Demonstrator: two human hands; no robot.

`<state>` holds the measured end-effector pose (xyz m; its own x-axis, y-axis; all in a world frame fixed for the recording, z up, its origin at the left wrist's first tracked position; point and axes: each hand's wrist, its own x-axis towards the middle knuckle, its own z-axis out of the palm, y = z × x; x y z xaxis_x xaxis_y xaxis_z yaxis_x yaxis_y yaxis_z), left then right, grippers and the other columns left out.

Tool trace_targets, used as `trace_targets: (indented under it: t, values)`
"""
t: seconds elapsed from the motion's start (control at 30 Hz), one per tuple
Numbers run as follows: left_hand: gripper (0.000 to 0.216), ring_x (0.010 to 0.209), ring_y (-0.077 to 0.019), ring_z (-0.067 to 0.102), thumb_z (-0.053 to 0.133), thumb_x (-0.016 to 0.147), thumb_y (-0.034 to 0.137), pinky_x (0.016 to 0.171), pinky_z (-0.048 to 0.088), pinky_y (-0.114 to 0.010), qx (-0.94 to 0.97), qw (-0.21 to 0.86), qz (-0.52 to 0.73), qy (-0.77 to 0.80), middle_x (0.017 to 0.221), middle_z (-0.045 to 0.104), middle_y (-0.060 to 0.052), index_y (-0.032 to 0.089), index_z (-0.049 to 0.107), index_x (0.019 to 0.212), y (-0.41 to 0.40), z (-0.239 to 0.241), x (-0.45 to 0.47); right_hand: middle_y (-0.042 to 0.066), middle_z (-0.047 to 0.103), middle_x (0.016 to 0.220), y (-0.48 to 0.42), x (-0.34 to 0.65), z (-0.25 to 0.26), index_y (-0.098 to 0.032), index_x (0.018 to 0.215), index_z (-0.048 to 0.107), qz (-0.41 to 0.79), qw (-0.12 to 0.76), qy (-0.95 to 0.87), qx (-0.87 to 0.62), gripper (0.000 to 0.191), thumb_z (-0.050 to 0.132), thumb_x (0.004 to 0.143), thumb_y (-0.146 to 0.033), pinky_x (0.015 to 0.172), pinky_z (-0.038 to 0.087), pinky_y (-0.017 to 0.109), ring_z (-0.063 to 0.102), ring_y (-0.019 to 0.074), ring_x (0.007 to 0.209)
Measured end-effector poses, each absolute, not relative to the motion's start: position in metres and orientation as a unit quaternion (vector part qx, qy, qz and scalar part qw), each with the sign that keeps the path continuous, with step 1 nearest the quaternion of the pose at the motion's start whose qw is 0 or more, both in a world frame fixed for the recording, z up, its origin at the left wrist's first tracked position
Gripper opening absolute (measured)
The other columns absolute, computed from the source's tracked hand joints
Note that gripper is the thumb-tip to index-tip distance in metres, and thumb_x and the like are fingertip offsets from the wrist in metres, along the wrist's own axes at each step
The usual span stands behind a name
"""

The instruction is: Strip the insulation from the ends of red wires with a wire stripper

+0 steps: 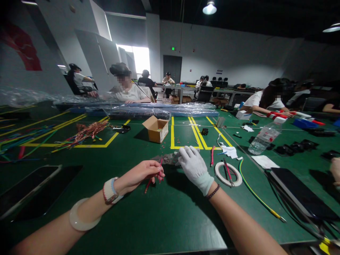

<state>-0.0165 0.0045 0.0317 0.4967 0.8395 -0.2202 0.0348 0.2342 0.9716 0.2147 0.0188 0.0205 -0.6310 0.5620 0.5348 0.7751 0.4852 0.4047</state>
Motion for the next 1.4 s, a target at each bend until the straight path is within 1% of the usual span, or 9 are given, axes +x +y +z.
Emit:
trace_targets:
  t: [0.2,0.33,0.43,0.53,0.63,0.87,1.17,1.33,1.4]
  values:
    - [0.022,0.064,-0.0127,0.061,0.065,0.081,0.032,0.059,0.046,-0.024,0.611,0.591,0.305,0.428,0.081,0.072,-0.008,0.011,0.062,0.085,0.010,0.037,-0.025,0.012,0.052,0.130,0.022,0.224,0.024,-0.017,0.106,0.066,-0.285,0.209,-0.821,-0.449,0.032,0.064,0.075,-0.019,0.107,0.031,0.051,0.041,0.0327,0.123]
    - [0.023,0.076,-0.0168,0.065,0.065,0.082,0.035,0.064,0.049,-0.026,0.631,0.558,0.326,0.428,0.084,0.072,-0.008,0.012,0.062,0.086,0.010,0.039,-0.028,0.013,0.048,0.135,0.025,0.229,0.025,-0.019,0.118,0.060,-0.274,0.246,-0.784,-0.499,0.044,0.062,0.074,-0.019,0.108,0.027,0.057,0.036,0.0352,0.128]
    - [0.023,0.082,-0.0188,0.066,0.064,0.083,0.035,0.067,0.050,-0.027,0.633,0.545,0.348,0.426,0.087,0.072,-0.009,0.012,0.063,0.087,0.009,0.037,-0.029,0.014,0.049,0.132,0.030,0.235,0.022,-0.017,0.109,0.063,-0.252,0.282,-0.761,-0.527,0.034,0.060,0.075,-0.020,0.107,0.029,0.055,0.038,0.0346,0.127]
    - [0.022,0.085,-0.0191,0.067,0.065,0.083,0.033,0.076,0.051,-0.030,0.635,0.528,0.378,0.419,0.089,0.072,-0.009,0.012,0.064,0.088,0.007,0.036,-0.029,0.014,0.052,0.126,0.033,0.240,0.019,-0.017,0.099,0.063,-0.206,0.322,-0.760,-0.526,0.023,0.055,0.077,-0.021,0.103,0.034,0.052,0.044,0.0315,0.120]
    - [0.022,0.086,-0.0193,0.068,0.065,0.083,0.033,0.083,0.051,-0.032,0.624,0.533,0.404,0.405,0.090,0.072,-0.009,0.012,0.065,0.090,0.006,0.036,-0.028,0.013,0.053,0.123,0.034,0.241,0.018,-0.018,0.094,0.063,-0.167,0.350,-0.766,-0.512,0.018,0.052,0.079,-0.019,0.101,0.036,0.049,0.047,0.0292,0.117]
    - [0.023,0.081,-0.0194,0.069,0.064,0.084,0.031,0.080,0.052,-0.032,0.601,0.573,0.405,0.384,0.087,0.072,-0.009,0.010,0.064,0.094,0.001,0.038,-0.026,0.014,0.049,0.130,0.032,0.236,0.019,-0.016,0.102,0.062,-0.162,0.362,-0.783,-0.479,0.026,0.052,0.078,-0.019,0.108,0.029,0.050,0.043,0.0291,0.124]
    - [0.026,0.078,-0.0168,0.066,0.066,0.083,0.031,0.078,0.050,-0.030,0.544,0.634,0.419,0.356,0.086,0.071,-0.009,0.010,0.064,0.098,0.001,0.033,-0.024,0.013,0.049,0.133,0.028,0.235,0.019,-0.018,0.101,0.062,-0.144,0.355,-0.810,-0.443,0.026,0.052,0.077,-0.020,0.110,0.027,0.052,0.043,0.0294,0.127]
    - [0.026,0.072,-0.0131,0.063,0.066,0.084,0.028,0.072,0.048,-0.026,0.530,0.660,0.410,0.340,0.085,0.070,-0.007,0.009,0.064,0.101,0.000,0.032,-0.023,0.013,0.048,0.133,0.029,0.232,0.016,-0.018,0.106,0.061,-0.185,0.333,-0.823,-0.422,0.033,0.058,0.074,-0.025,0.111,0.024,0.054,0.038,0.0317,0.129]
    - [0.026,0.069,-0.0119,0.061,0.065,0.084,0.027,0.069,0.048,-0.025,0.537,0.667,0.395,0.333,0.083,0.068,-0.006,0.009,0.065,0.102,-0.002,0.033,-0.022,0.013,0.049,0.131,0.028,0.230,0.016,-0.018,0.106,0.062,-0.200,0.330,-0.819,-0.424,0.034,0.060,0.073,-0.025,0.112,0.024,0.054,0.041,0.0311,0.126]
